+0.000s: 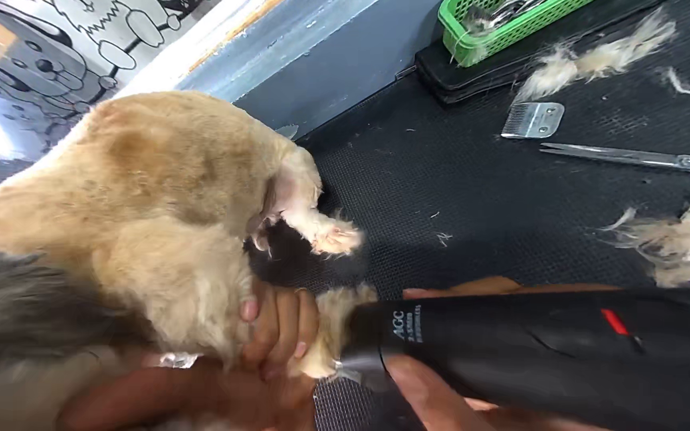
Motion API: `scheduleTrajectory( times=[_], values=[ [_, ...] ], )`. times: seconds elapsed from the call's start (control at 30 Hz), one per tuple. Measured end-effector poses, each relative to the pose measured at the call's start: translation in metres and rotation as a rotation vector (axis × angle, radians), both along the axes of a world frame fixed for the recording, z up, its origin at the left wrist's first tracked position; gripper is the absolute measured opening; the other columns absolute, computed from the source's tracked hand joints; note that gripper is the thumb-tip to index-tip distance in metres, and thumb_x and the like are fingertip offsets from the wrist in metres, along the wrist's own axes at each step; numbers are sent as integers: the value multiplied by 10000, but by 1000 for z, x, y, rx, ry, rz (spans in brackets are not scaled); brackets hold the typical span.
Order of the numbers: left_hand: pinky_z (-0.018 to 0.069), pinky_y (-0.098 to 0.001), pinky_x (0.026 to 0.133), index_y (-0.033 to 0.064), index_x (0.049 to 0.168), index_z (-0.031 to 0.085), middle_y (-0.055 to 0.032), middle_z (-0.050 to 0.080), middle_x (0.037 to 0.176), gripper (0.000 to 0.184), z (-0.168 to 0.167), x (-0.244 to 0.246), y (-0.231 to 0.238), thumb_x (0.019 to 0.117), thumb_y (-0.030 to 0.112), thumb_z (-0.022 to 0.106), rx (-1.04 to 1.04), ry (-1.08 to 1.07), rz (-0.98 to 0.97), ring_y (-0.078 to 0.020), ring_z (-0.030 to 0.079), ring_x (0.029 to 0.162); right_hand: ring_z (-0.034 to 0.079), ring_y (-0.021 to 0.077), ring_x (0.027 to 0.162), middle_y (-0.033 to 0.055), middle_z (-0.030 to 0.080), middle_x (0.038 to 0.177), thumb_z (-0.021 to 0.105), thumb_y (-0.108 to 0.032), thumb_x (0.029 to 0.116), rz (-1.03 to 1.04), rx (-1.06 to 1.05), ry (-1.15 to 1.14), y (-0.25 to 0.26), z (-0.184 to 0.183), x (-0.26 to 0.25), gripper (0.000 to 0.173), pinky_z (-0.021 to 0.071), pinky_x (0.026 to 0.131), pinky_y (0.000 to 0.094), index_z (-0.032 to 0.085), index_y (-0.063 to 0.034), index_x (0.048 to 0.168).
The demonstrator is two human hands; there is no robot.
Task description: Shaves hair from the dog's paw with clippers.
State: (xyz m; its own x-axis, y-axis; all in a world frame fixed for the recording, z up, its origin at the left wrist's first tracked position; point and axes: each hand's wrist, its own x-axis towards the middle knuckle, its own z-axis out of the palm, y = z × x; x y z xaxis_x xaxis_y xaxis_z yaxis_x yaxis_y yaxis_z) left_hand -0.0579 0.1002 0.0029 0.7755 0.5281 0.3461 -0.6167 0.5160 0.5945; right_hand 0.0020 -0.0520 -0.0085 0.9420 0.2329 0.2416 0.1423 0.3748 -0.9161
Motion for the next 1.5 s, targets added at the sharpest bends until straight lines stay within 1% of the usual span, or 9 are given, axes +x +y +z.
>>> scheduleTrajectory(
  times=[0.17,0.3,0.4,0.5,0.7,0.9,1.03,1.2,1.5],
  values=[
    [523,-255,559,16,862,635,-9,568,586,375,22,11,0,894,381,715,-39,-26,-85,-117,593,522,741,76,956,-114,746,1049,906,-193,750,-178,140,206,5,0,12,624,655,827,276,526,-247,1242],
    [550,-283,633,11,878,655,-33,629,646,310,16,3,1,905,317,695,-19,-11,-224,-146,645,592,710,58,1056,-115,732,1127,818,-122,856,-155,147,150,-16,0,14,526,609,932,251,510,-212,1272],
    [551,-301,664,22,884,650,-30,629,665,488,9,-5,-1,927,508,631,11,11,-201,-154,653,629,681,59,1116,-86,716,1180,748,-79,906,-22,64,43,-36,1,9,471,567,999,263,537,-156,1320],
    [528,-284,574,54,861,654,14,572,596,641,9,-2,-11,899,687,563,14,103,-107,-121,605,546,678,3,1012,-66,701,1044,774,-158,888,-6,-44,-25,-42,12,7,383,550,937,193,536,-68,1174],
    [485,-295,496,32,816,633,7,478,527,708,24,6,-10,890,727,517,-58,115,-25,-132,531,459,705,100,1075,-15,724,1101,797,-90,844,60,35,-32,-57,-10,-2,410,578,994,276,583,-86,1193],
    [496,-308,487,-1,839,628,-18,483,533,643,29,11,-11,889,639,604,-175,100,-16,-151,532,450,739,150,971,8,716,1036,853,-138,784,-47,158,-45,-40,-4,-6,456,638,896,324,613,-107,1170],
    [493,-315,485,5,839,625,-19,485,527,689,28,9,-9,892,688,558,-147,81,-32,-157,536,451,738,250,1039,73,723,1123,809,-65,799,91,234,-130,-38,-20,6,531,649,925,430,574,-111,1273],
    [507,-310,486,-7,830,654,-27,513,536,665,31,9,-10,872,655,609,-193,56,-25,-160,557,457,686,284,1184,107,714,1209,803,-28,829,291,422,-82,-28,-5,23,485,579,1036,458,566,-86,1249],
    [463,-265,486,69,823,643,42,469,523,699,3,21,-39,853,760,548,-222,130,-63,-97,508,444,736,150,993,-19,708,1081,815,-134,801,118,117,-153,-62,-3,21,462,640,903,320,606,-153,1212]
  ],
)
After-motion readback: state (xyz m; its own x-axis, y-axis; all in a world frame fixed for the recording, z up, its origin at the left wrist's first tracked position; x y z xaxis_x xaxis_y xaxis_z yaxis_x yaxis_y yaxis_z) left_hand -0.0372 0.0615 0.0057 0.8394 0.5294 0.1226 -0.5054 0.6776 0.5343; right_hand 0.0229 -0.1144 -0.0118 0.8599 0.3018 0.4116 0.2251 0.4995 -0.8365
